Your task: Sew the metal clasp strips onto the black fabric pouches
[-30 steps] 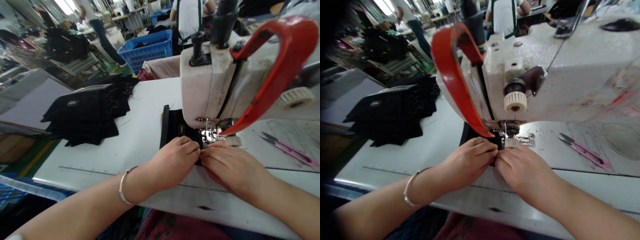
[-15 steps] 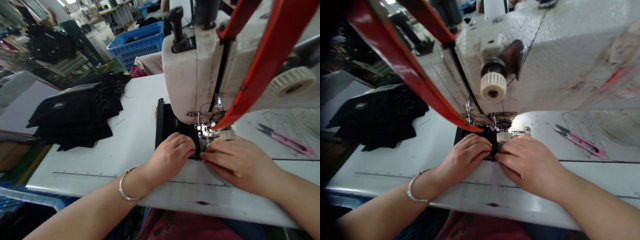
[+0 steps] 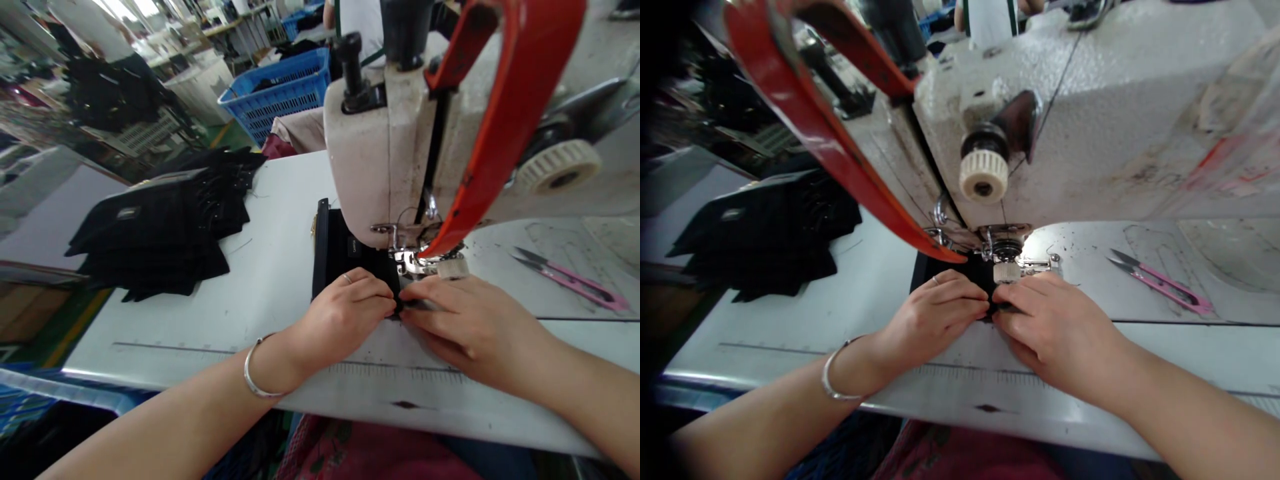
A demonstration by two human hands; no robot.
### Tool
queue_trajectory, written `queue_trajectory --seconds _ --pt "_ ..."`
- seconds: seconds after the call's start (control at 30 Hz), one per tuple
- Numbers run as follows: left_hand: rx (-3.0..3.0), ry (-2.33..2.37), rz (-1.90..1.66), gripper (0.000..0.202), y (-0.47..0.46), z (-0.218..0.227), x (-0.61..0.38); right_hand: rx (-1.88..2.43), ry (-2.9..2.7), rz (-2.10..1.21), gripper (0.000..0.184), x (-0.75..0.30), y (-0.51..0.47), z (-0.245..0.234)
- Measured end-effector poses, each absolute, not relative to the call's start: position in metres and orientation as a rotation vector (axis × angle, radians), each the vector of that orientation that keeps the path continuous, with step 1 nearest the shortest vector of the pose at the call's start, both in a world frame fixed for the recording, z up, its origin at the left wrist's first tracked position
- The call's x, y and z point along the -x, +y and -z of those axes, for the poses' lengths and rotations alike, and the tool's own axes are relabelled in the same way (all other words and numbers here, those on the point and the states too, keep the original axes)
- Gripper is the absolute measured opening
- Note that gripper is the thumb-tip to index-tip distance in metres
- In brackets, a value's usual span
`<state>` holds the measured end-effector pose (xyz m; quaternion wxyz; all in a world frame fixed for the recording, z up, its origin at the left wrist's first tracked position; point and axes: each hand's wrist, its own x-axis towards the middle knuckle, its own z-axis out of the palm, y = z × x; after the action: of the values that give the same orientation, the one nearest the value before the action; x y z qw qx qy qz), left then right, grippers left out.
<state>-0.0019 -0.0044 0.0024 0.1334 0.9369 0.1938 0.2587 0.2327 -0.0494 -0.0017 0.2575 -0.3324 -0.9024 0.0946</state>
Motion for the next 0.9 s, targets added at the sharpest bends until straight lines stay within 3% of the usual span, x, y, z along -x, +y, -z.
queue_trajectory --seconds 0.37,0.9 --pt "-2.890 0.345 -0.729 0.025 0.019 -0.001 0.013 1.007 -2.422 -0.142 0.024 -0.229 -0.048 0.005" --pt "-2.939 0.549 -0.891 0.026 0.056 0.010 -0.002 1.305 -2.438 -0.037 0.034 -0.223 -0.033 0.006"
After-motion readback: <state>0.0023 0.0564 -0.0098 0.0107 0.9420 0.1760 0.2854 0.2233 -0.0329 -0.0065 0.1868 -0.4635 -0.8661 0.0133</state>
